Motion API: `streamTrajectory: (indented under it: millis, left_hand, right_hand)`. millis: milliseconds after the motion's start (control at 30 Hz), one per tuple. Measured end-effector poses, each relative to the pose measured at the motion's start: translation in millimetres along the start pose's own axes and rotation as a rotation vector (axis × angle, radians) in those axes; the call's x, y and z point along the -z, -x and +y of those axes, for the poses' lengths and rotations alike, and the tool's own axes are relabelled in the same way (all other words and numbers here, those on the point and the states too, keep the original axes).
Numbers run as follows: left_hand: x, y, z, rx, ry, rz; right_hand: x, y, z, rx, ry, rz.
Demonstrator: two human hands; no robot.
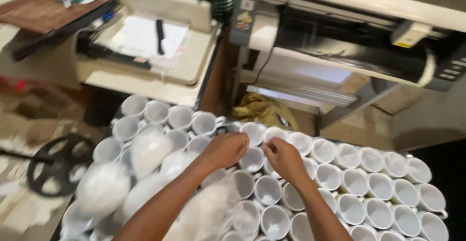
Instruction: The person places individual mugs into plastic bags one by one and arranges them among other mugs already in bags on a table.
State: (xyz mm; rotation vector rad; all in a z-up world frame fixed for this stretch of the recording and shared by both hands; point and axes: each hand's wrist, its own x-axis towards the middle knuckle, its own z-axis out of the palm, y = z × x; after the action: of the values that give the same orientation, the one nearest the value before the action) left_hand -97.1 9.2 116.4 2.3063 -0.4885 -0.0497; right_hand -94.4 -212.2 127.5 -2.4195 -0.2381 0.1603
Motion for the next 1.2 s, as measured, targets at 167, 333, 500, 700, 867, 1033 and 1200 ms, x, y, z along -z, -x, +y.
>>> streamTrajectory:
  millis: [167, 333, 500, 700, 867, 1033, 1200]
  left_hand:
    - [23.3, 102.0, 27.3, 0.026, 0.044, 0.059]
    - [0.0, 188.1, 47.6, -0.244, -0.05, 0.261]
    - [-36.7, 217.9, 13.5, 0.106, -0.096, 0.276]
    - [-5.4, 224.2, 41.2, -0.012, -0.111, 0.294]
    - [-19.0, 218.3, 31.0, 0.05, -0.333, 0.324]
    - [-27.2, 223.5, 18.1, -0.003, -0.392, 0.271]
    - [-19.2, 222.2, 28.3, 0.058, -0.452, 0.063]
  right_hand:
    - [-31.4, 93.3, 12.5, 0.008, -0.447, -0.629]
    - [-59.9, 164.2, -46.4, 0.307, -0.065, -0.608]
    - [-109.2, 182.8, -46.4, 0.405, -0.022, -0.188]
    - [-125.7, 167.8, -73.2, 0.312, 0.29, -0.217]
    - [-160.6, 166.6, -51.9, 0.425, 0.268, -0.096]
    - [-170.2, 157.9, -42.9, 0.397, 0.233, -0.085]
    - [-125.5, 168.3, -73.3, 0.44, 0.016, 0.035]
